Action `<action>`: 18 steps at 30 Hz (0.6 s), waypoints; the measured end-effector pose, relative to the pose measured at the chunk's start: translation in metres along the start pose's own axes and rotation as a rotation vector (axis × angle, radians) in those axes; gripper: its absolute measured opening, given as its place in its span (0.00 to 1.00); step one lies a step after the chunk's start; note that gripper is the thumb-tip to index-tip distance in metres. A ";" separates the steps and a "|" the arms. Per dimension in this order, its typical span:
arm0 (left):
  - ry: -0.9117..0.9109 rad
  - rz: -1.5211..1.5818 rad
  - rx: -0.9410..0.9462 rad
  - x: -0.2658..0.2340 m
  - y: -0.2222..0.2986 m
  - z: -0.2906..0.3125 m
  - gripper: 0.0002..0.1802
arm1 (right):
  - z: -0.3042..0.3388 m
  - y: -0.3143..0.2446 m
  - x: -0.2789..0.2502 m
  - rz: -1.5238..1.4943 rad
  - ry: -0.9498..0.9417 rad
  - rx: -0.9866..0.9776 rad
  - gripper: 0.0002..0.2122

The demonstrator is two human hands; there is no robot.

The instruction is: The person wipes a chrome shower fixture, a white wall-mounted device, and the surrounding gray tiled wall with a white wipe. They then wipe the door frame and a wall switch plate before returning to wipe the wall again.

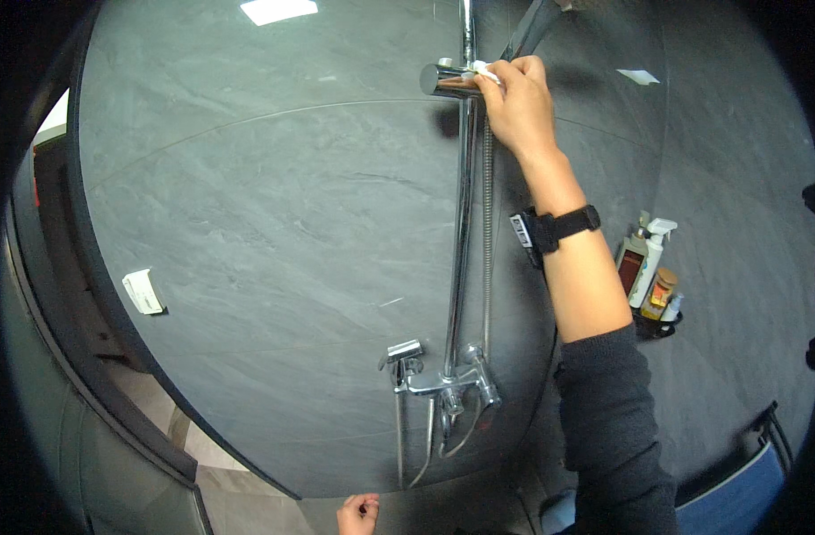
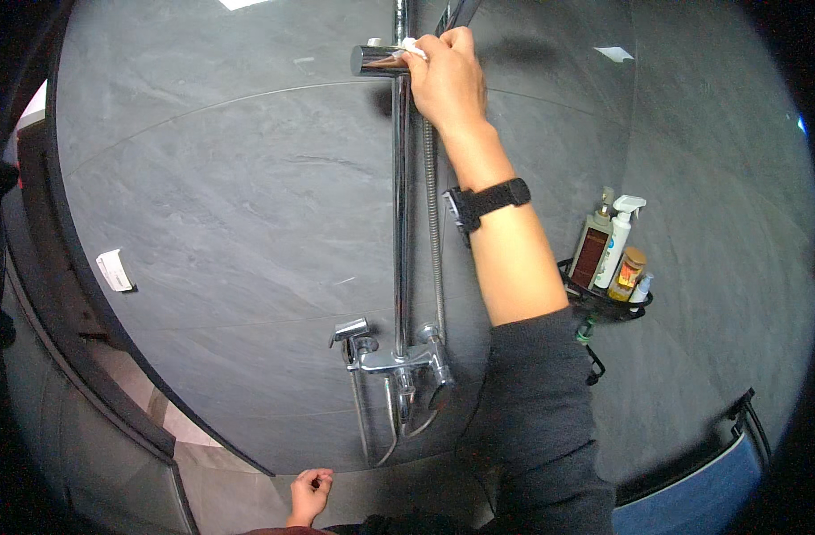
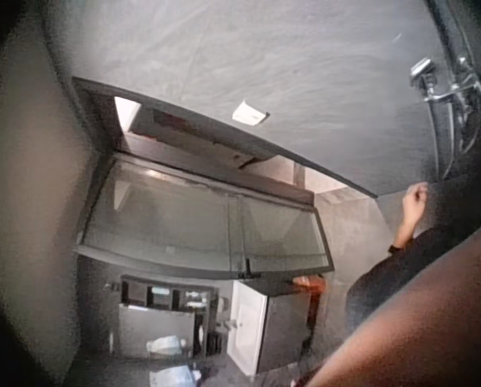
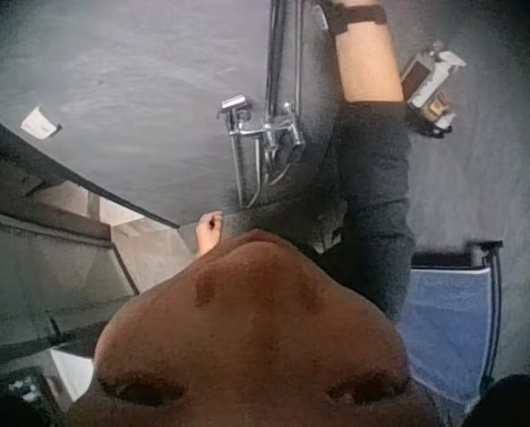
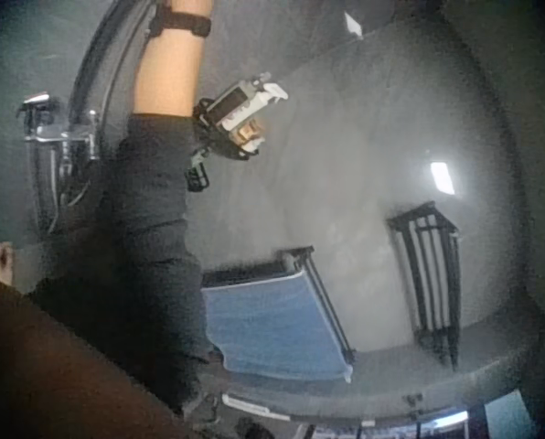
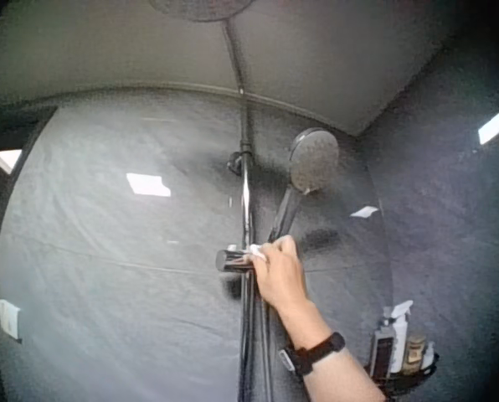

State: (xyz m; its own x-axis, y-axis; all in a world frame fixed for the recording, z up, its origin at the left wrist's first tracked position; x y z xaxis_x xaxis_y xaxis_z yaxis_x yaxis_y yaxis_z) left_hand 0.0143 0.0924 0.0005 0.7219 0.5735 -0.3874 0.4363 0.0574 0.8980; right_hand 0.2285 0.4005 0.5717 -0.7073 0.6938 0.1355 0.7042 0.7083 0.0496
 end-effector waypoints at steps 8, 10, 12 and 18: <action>0.099 -0.082 0.065 -0.014 -0.003 0.012 0.06 | -0.016 0.013 -0.008 -0.597 -0.211 0.136 0.12; 0.104 -0.040 -0.005 -0.014 -0.009 0.017 0.06 | -0.021 0.011 -0.006 -0.463 -0.199 0.120 0.11; 0.115 -0.085 -0.016 -0.013 -0.013 0.022 0.06 | -0.024 0.006 -0.006 -0.301 0.008 -0.033 0.11; 0.113 -0.124 -0.018 -0.003 -0.025 0.025 0.06 | -0.023 0.001 0.012 -0.086 -0.048 -0.191 0.11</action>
State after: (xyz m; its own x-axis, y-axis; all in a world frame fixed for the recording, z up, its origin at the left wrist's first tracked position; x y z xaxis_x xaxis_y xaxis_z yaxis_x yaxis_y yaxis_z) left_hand 0.0144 0.0690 -0.0257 0.5973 0.6496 -0.4704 0.5081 0.1473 0.8486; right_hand 0.2221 0.4066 0.5962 -0.7645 0.6402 0.0753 0.6364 0.7311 0.2458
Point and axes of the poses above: each hand's wrist, its own z-axis away from the middle knuckle, its own x-axis out of the palm, y = z × x, the point moved 2 cm from there along -z, towards the middle knuckle, and after that the axes turned 6 degrees about y, right-handed, at the moved point
